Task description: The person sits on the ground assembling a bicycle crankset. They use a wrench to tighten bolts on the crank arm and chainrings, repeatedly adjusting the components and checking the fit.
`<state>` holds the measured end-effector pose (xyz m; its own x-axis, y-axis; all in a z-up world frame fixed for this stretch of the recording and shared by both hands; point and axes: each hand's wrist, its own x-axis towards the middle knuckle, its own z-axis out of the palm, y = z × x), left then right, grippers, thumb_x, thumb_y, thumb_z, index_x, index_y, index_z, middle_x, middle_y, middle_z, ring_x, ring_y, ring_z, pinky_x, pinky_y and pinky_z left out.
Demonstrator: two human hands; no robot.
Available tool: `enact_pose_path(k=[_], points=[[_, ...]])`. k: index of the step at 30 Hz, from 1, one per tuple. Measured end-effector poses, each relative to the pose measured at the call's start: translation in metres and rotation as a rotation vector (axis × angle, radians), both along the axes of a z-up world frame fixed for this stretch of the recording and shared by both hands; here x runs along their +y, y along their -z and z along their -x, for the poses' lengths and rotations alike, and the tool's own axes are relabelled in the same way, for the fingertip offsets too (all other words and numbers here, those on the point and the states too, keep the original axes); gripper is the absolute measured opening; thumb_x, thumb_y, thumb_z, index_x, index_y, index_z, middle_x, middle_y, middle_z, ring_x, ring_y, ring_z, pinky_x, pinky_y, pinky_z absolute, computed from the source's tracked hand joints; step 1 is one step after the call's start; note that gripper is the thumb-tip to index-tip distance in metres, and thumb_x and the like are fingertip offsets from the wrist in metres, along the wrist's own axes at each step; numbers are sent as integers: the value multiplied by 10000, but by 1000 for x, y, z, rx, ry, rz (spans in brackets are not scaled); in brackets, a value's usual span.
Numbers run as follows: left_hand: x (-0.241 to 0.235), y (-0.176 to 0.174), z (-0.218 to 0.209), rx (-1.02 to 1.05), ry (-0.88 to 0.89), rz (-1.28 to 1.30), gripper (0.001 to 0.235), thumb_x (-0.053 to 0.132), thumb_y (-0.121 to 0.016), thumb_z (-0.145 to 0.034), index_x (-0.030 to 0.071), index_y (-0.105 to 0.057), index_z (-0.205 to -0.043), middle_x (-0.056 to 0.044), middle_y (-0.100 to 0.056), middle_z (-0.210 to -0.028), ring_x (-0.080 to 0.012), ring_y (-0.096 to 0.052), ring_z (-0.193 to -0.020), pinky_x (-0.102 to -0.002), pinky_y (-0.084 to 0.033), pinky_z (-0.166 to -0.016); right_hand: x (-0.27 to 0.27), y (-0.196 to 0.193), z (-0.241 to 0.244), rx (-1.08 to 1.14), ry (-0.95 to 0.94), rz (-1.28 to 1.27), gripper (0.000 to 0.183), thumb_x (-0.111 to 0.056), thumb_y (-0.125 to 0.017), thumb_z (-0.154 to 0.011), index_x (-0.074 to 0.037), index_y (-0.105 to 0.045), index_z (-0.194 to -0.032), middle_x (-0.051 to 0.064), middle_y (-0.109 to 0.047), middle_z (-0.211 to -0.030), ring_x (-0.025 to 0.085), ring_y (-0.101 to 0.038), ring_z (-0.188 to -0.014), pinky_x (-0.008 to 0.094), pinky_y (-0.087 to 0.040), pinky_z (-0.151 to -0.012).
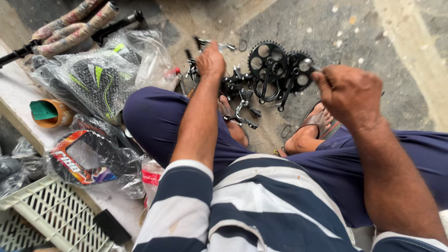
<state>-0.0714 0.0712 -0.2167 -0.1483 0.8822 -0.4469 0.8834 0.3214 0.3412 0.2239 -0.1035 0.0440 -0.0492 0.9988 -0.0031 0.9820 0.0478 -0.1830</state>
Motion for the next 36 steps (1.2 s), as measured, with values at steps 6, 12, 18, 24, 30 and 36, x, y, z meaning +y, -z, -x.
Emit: enact_pose_path(k=[6,12,18,24,30,36], points=[[-16,26,-1,384,291,-547,206,172,-577,-804,124,-715,-949,-162,-728,-935,-361,-698,-862,-521,-528,-697,-7,2,-17,88,23,-104,279,-340,-724,-1143,-128,-759,-965,48,-685,-769,221,-641,-645,371,-490,-633],[-77,38,-57,142,1096,194,285,227,-671,-808,128,-747,-1064,-128,-740,-1091,-311,-717,-1003,-446,-577,-813,1,2,-18,85,4,-76,293,-327,-713,-1114,-116,-731,-913,49,-693,-794,236,-663,-674,386,-492,-625],[-130,95,-46,257,1220,126,261,238,-572,-942,169,-814,-873,-87,-776,-937,-282,-768,-863,-433,-607,-668,-1,15,-23,142,41,-56,201,-302,-690,-1092,-110,-701,-1030,97,-662,-758,312,-658,-670,446,-494,-593],[-125,53,-62,256,1342,112,238,246,-586,-910,170,-807,-866,-106,-781,-953,-267,-767,-874,-425,-606,-722,5,60,-27,485,33,-22,171,-33,-586,-882,-71,-640,-1040,182,-692,-889,409,-667,-830,497,-525,-694],[-96,-95,-78,-108,1417,48,226,295,-620,-947,105,-738,-973,-166,-746,-961,-367,-707,-926,-495,-551,-796,-2,56,1,519,-30,88,316,-369,-809,-878,-80,-694,-933,125,-717,-891,329,-696,-900,440,-550,-776],[-66,-201,-45,-576,1075,-11,288,336,-643,-969,53,-674,-920,-158,-672,-792,-372,-648,-757,-491,-507,-687,-10,31,11,758,-378,-69,602,-439,-891,-723,-27,-731,-1131,186,-711,-1183,327,-671,-1055,435,-536,-860]])
